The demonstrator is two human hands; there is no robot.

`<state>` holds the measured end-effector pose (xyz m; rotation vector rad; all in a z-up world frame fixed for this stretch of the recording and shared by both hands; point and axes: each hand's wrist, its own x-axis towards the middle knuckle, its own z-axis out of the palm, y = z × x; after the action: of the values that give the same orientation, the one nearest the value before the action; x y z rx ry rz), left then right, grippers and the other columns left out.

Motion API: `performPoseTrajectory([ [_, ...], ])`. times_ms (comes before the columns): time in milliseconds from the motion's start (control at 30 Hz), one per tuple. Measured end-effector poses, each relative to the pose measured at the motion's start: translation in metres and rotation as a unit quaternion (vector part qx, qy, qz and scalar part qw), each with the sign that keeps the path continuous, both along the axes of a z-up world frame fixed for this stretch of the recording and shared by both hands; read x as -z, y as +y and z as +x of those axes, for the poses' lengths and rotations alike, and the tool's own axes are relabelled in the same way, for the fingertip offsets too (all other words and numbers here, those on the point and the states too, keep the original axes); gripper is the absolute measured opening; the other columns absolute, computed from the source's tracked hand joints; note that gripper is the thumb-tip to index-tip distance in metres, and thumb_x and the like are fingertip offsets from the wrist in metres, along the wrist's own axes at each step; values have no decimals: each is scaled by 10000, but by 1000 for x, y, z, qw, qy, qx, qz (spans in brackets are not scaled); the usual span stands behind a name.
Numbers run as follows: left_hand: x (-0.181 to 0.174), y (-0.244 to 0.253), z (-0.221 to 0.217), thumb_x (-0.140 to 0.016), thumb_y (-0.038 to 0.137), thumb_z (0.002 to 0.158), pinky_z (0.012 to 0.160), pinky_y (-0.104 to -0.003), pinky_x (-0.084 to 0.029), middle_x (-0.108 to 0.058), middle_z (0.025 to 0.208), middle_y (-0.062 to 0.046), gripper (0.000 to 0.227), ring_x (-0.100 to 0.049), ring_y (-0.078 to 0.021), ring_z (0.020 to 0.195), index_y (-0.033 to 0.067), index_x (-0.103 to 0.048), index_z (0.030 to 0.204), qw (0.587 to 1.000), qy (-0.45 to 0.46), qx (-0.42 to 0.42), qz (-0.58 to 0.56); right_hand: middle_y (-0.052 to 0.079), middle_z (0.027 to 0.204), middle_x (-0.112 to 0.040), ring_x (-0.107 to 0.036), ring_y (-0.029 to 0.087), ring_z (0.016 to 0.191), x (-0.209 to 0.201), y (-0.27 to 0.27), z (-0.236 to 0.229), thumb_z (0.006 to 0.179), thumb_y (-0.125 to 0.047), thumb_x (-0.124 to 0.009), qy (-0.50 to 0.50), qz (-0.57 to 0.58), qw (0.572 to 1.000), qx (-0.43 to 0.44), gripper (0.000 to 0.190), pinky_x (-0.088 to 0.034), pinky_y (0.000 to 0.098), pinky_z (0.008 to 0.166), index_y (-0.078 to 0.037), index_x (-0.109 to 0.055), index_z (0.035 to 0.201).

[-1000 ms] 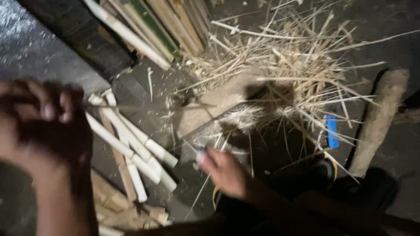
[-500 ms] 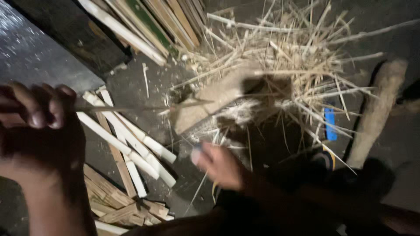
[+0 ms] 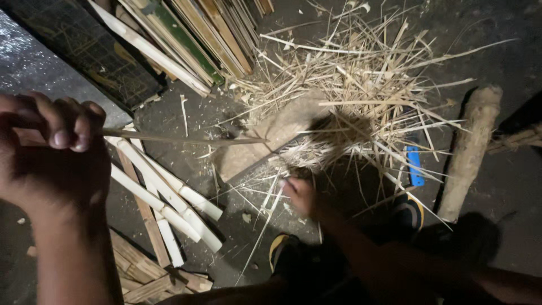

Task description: The person uses a knife to split long bamboo sticks into thin strips. They hold the bamboo with one hand and repeatedly strike the knife with the other hand to drive it through the material, creating a pile of shavings and strips on the floor.

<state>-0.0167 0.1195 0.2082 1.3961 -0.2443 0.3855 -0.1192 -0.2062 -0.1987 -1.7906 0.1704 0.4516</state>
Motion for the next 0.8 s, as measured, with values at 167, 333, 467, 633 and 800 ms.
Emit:
performPoseTrajectory([
  [167,-4,-21,-2,-439,258,1201,643,-292,-348,-409,785,-24,297,-390,-148,687,55,-510,996,999,-36,-8,-11,4,638,-553,-520,123,583,5,-24,21,1017,-428,-578,163,-13,985,63,348,-457,321,571,-117,-709,934],
  [333,15,-49,-28,-444,255,1203,652,-292,-354,-416,792,-26,292,-398,-148,693,51,-518,1007,997,-63,-41,-17,1,712,-491,-484,145,688,-154,25,-34,1083,-456,-521,-106,112,988,-31,428,-459,328,617,-59,-638,977],
  [467,17,-53,-35,-448,252,1204,660,-292,-359,-422,797,-27,288,-404,-147,698,48,-524,1015,996,-63,-59,-7,-2,617,-509,-515,171,555,-209,52,-18,1033,-464,-441,5,-6,1000,-20,431,-448,351,538,-96,-638,926],
  [633,12,-40,-23,-453,249,1205,669,-292,-365,-430,804,-28,283,-411,-147,704,44,-531,1026,996,-64,-63,-20,43,647,-483,-476,203,568,-218,45,9,1058,-445,-442,29,16,999,-25,395,-448,381,553,-105,-637,1007],
  [800,18,-26,-8,-459,246,1207,678,-293,-371,-437,810,-29,279,-418,-147,709,40,-539,1036,996,-48,-54,-44,23,701,-579,-568,119,622,-164,43,-23,1043,-416,-515,-89,52,994,-43,379,-477,293,581,-64,-653,1029],
])
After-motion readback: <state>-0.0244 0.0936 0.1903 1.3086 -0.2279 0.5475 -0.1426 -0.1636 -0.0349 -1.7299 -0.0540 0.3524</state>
